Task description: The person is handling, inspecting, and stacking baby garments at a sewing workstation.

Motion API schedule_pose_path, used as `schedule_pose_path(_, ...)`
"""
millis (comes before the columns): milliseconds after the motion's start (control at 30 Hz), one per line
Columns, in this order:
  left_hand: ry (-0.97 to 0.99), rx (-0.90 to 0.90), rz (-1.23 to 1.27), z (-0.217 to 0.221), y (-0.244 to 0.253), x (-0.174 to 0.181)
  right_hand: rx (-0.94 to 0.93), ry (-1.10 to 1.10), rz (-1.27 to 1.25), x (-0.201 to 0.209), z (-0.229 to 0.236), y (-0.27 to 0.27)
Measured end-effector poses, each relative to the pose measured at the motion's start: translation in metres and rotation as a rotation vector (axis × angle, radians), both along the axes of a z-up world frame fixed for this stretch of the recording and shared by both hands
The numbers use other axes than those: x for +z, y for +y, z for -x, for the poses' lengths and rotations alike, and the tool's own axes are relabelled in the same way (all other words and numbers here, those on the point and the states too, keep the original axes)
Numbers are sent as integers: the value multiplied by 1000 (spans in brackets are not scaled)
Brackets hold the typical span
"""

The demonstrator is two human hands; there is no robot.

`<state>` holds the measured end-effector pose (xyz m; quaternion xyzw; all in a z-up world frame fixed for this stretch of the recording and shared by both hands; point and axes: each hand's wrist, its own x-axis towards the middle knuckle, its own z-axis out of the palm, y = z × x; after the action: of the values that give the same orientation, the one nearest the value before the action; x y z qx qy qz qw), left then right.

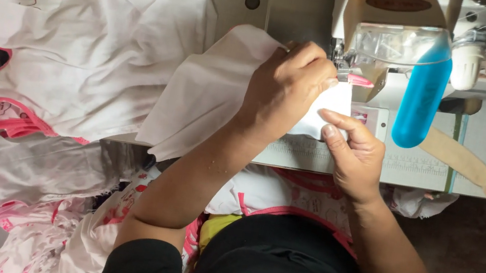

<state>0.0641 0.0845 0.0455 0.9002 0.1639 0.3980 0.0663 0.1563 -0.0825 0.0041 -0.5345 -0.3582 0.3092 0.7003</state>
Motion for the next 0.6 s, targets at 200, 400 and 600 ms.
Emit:
schedule_pose_path(200,-21,-64,144,-2,22,28,20,-142,144,29,3,8)
schedule_pose_path(400,7,-175,300,-12,56,28,-11,-628,57,5,-11,11)
schedule_pose_path(600,282,335,312,-62,90,-4,-145,-1053,-223,-70,-29,14)
